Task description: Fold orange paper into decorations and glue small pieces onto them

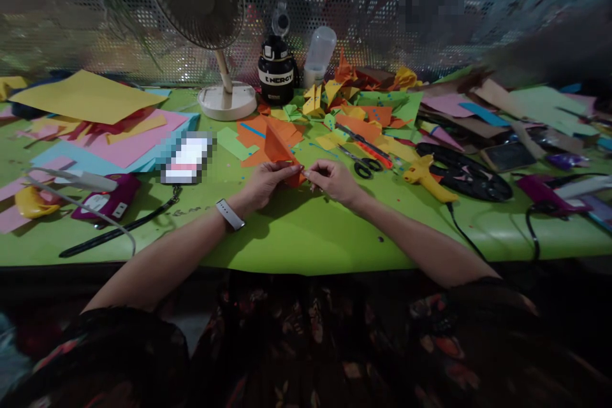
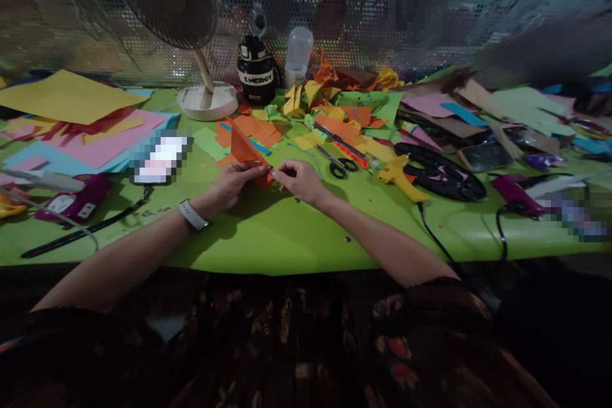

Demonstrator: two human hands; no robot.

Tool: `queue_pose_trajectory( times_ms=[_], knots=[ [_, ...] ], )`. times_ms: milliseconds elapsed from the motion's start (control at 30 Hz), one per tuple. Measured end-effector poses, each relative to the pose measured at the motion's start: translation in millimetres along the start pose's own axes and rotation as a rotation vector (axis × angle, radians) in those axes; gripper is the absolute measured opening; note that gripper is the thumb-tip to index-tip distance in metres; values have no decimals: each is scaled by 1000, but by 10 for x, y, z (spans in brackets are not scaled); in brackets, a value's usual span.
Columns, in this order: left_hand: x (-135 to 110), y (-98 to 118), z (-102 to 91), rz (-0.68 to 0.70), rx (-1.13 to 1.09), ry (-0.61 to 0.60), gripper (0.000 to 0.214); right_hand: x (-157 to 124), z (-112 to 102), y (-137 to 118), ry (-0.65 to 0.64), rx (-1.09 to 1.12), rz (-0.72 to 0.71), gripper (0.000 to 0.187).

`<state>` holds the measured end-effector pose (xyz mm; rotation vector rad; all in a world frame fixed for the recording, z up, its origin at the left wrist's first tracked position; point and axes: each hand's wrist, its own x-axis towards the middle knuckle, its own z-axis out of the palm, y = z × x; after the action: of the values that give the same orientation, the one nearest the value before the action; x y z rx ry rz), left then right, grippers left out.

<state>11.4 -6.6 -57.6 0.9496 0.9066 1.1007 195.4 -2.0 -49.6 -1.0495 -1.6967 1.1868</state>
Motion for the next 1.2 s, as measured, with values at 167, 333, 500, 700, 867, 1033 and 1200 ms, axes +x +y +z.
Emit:
queue_pose_trajectory(
  times_ms=[167, 333, 500, 700, 867, 1033, 1200],
  knots=[
    [13, -6, -17, -5, 19, -1, 26, -3, 3, -10, 3, 4, -4, 29],
    [-5, 6, -4, -1, 26, 24, 25, 3, -16, 21, -28, -25, -2, 27],
    [-30, 37, 31, 15, 39, 59, 26, 29, -17, 34, -48, -22, -23, 30],
    [4, 59, -12, 53, -10, 96, 26, 0, -29, -84, 41, 109, 6, 36],
    [4, 50, -2, 9, -53, 76, 23, -21, -21, -98, -41, 42, 87, 39],
    [8, 25, 15, 30, -40, 59, 24, -13, 22, -76, -58, 64, 72, 40],
    [1, 50, 29, 35, -43, 79, 19, 1, 31, -46, -73, 112, 80, 43]
  ],
)
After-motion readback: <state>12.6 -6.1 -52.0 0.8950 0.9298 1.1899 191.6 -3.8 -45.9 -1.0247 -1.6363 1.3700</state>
